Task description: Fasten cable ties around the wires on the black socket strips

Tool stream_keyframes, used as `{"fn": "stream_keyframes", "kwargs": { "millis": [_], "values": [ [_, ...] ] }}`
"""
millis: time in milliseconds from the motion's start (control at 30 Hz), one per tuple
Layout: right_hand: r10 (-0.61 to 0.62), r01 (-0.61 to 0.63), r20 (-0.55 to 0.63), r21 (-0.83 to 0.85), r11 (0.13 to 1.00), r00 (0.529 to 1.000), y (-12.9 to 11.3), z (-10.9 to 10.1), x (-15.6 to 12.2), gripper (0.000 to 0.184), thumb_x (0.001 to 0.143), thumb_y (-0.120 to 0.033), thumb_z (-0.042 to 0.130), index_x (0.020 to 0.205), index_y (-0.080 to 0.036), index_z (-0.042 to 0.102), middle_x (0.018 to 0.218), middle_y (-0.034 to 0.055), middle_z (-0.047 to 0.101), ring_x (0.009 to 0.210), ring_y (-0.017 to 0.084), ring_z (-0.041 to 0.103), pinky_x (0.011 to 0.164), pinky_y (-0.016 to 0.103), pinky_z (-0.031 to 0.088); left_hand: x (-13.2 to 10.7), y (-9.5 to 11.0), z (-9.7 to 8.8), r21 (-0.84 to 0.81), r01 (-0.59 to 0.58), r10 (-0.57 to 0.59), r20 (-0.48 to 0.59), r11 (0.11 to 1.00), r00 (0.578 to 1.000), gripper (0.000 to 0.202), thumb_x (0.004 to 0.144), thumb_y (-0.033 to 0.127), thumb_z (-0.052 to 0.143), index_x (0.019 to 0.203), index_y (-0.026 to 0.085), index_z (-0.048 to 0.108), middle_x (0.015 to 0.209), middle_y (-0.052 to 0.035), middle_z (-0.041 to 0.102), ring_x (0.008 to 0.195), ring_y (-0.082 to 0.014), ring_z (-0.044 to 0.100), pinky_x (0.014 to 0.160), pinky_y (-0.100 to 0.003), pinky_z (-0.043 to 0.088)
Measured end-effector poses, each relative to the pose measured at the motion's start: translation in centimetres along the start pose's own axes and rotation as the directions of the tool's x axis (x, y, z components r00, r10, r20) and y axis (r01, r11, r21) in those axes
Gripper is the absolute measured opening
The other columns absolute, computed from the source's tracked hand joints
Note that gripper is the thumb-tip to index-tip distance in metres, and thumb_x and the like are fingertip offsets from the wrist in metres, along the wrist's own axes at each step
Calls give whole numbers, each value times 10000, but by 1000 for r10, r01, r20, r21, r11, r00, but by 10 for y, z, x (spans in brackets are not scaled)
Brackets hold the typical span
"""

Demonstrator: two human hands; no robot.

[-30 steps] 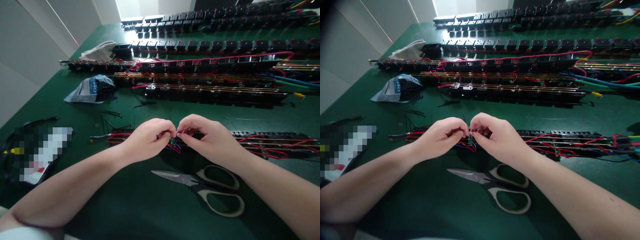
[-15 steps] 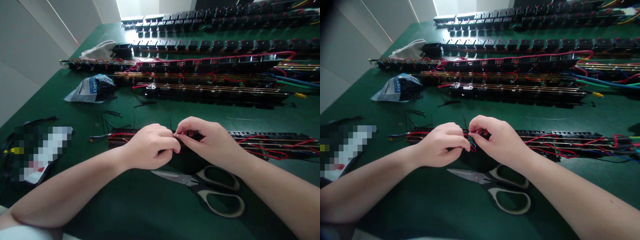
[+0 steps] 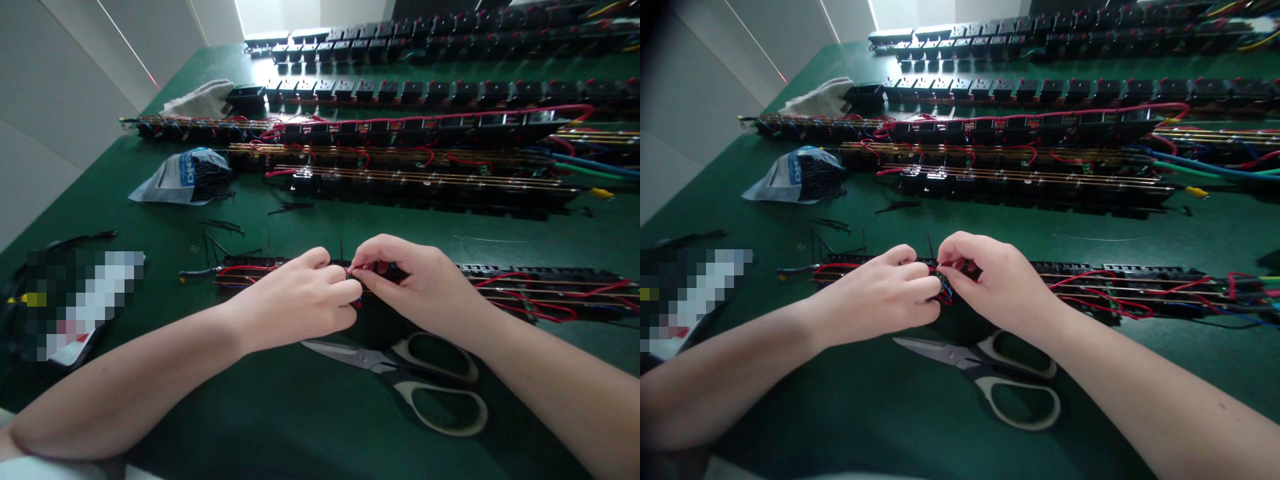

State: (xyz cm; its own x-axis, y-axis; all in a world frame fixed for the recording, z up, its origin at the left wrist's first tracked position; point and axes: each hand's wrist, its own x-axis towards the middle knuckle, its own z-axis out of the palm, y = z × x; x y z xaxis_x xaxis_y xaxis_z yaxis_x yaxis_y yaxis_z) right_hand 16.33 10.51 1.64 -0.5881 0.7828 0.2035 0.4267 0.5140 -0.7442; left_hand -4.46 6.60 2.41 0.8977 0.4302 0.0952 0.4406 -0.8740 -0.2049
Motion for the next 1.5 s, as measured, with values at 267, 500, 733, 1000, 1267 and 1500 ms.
{"fn": "stream_keyframes", "kwargs": {
  "millis": [267, 500, 733, 1000, 1267, 1500],
  "values": [
    [4, -4, 13, 16, 1000, 1000, 0, -1, 0, 76, 881, -159, 604, 879, -222, 646, 811, -5, 710, 704, 152, 660, 628, 274, 506, 0, -3, 1, -24, 0, 0, 8, 1000, 1000, 201, 959, 92, 510, 828, 220, 592, 881, -8, 532, 813, -181, 527, 782, -367, 364],
    [-5, 4, 13, 9, 1000, 1000, 0, 0, 0, 102, 871, -131, 608, 878, -224, 647, 811, -14, 708, 699, 142, 653, 623, 264, 499, 0, -4, -1, -34, -17, 17, 16, 999, 1000, 191, 961, 102, 523, 860, 238, 611, 875, -11, 536, 822, -183, 538, 744, -353, 361],
    [-9, 8, 10, 11, 1000, 1000, 1, 0, 0, 110, 864, -117, 615, 869, -222, 648, 806, -19, 703, 700, 135, 649, 622, 256, 497, -1, -5, 0, -21, -28, 28, 0, 999, 1000, 163, 968, 124, 542, 925, 252, 634, 881, -7, 550, 813, -179, 536, 724, -335, 353],
    [13, -13, 24, 17, 1000, 1000, -1, -1, 1, 89, 871, -148, 605, 873, -225, 650, 819, -3, 714, 706, 151, 657, 626, 272, 513, -1, -6, 5, -47, -33, 32, -21, 998, 999, 169, 969, 131, 542, 859, 228, 626, 892, -14, 577, 829, -172, 531, 733, -329, 346],
    [12, -13, 17, 22, 1000, 1000, -3, -1, 1, 82, 872, -167, 590, 871, -224, 650, 811, 10, 709, 697, 160, 650, 624, 281, 512, -3, -12, 14, -142, -36, 24, -83, 989, 996, 200, 996, 160, 470, 953, 236, 650, 901, -25, 603, 820, -167, 529, 735, -334, 344],
    [1, -2, 9, 26, 1000, 1000, -1, 0, 1, 79, 867, -166, 595, 857, -222, 651, 806, 10, 705, 698, 157, 650, 632, 275, 508, -2, -11, 14, -156, -16, 2, -93, 988, 996, 208, 1015, 187, 438, 958, 230, 634, 905, -19, 614, 804, -160, 532, 740, -334, 352]
  ]
}}
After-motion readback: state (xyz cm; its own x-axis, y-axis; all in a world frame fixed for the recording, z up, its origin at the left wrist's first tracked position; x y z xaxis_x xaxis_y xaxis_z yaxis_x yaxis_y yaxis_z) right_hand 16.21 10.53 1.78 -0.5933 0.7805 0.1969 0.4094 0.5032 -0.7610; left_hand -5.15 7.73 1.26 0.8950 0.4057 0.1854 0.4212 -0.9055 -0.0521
